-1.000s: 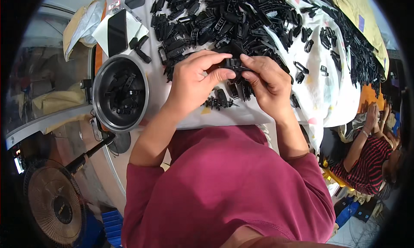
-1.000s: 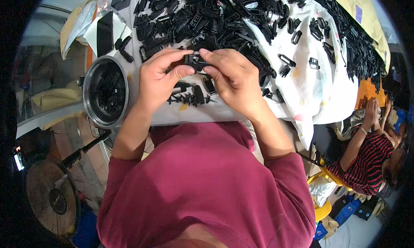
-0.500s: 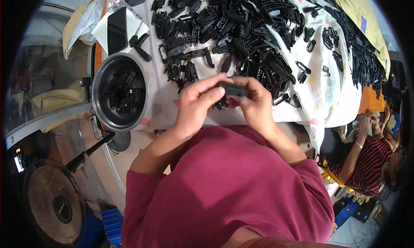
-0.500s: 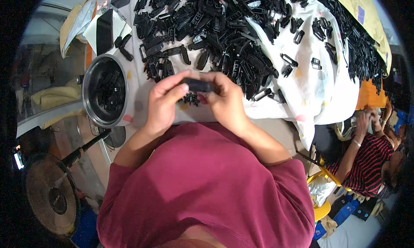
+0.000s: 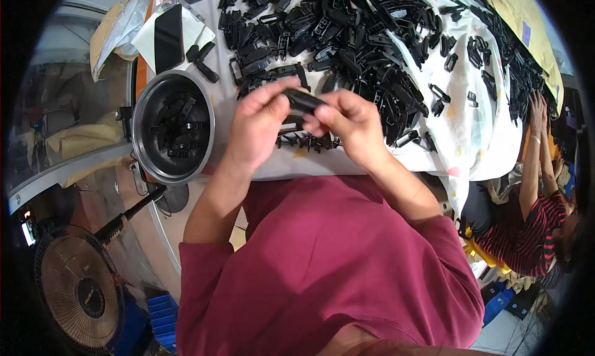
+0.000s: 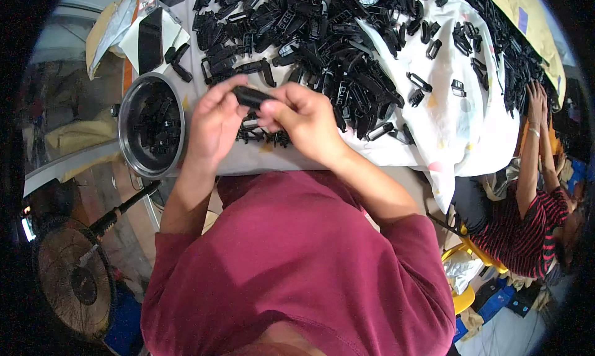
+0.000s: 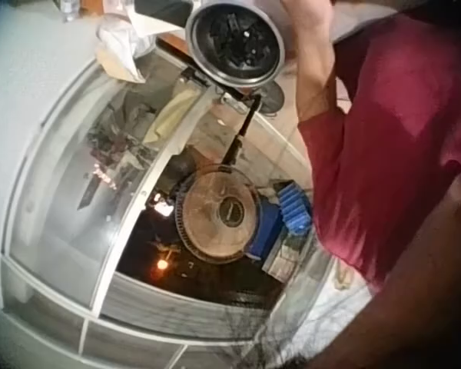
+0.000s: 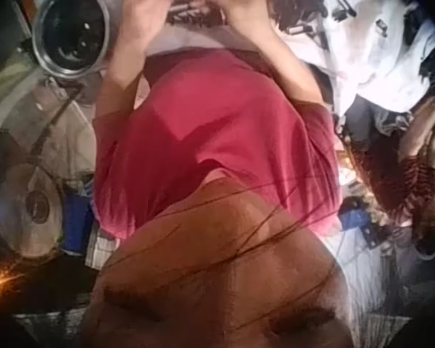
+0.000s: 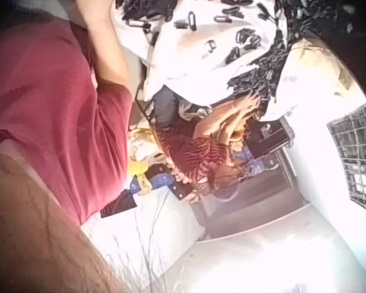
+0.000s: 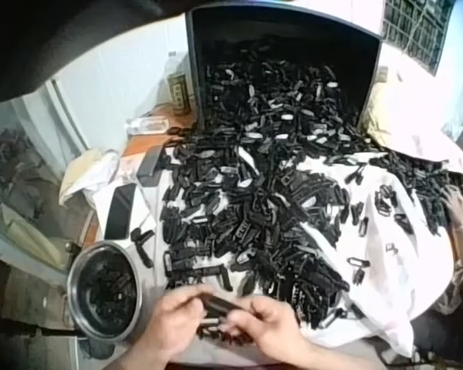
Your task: Assembling small black plastic components by snapping pieces together and placing them in a metal bowl.
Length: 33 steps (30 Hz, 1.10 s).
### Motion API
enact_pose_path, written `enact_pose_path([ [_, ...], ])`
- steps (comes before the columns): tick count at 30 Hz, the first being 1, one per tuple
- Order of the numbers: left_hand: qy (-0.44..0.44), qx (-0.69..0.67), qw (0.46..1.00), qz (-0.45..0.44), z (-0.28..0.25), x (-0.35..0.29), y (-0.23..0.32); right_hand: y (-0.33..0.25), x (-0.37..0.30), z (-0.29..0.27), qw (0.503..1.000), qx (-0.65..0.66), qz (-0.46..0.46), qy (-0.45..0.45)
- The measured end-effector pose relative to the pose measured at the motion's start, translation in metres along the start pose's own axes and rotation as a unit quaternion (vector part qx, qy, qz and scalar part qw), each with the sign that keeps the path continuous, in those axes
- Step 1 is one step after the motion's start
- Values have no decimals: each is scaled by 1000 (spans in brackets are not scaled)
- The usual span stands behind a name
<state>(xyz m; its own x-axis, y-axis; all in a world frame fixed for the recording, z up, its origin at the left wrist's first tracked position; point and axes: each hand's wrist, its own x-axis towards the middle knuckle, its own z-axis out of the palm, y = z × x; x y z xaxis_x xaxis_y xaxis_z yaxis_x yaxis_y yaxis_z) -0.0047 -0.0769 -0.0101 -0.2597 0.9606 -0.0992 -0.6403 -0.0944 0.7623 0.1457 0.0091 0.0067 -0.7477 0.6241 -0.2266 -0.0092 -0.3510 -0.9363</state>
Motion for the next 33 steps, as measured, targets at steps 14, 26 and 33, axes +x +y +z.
enact_pose_path([
  [14, -42, 881, 451, 137, -3, 67, 10, 11, 48, -2, 697, -645, -254, 186],
  [26, 30, 342, 937, 67, 20, 54, 16, -25, 6, -15, 983, -107, -96, 114],
  [33, 37, 239, 969, 47, 41, 38, 20, -31, 4, -18, 899, -293, -306, 113],
])
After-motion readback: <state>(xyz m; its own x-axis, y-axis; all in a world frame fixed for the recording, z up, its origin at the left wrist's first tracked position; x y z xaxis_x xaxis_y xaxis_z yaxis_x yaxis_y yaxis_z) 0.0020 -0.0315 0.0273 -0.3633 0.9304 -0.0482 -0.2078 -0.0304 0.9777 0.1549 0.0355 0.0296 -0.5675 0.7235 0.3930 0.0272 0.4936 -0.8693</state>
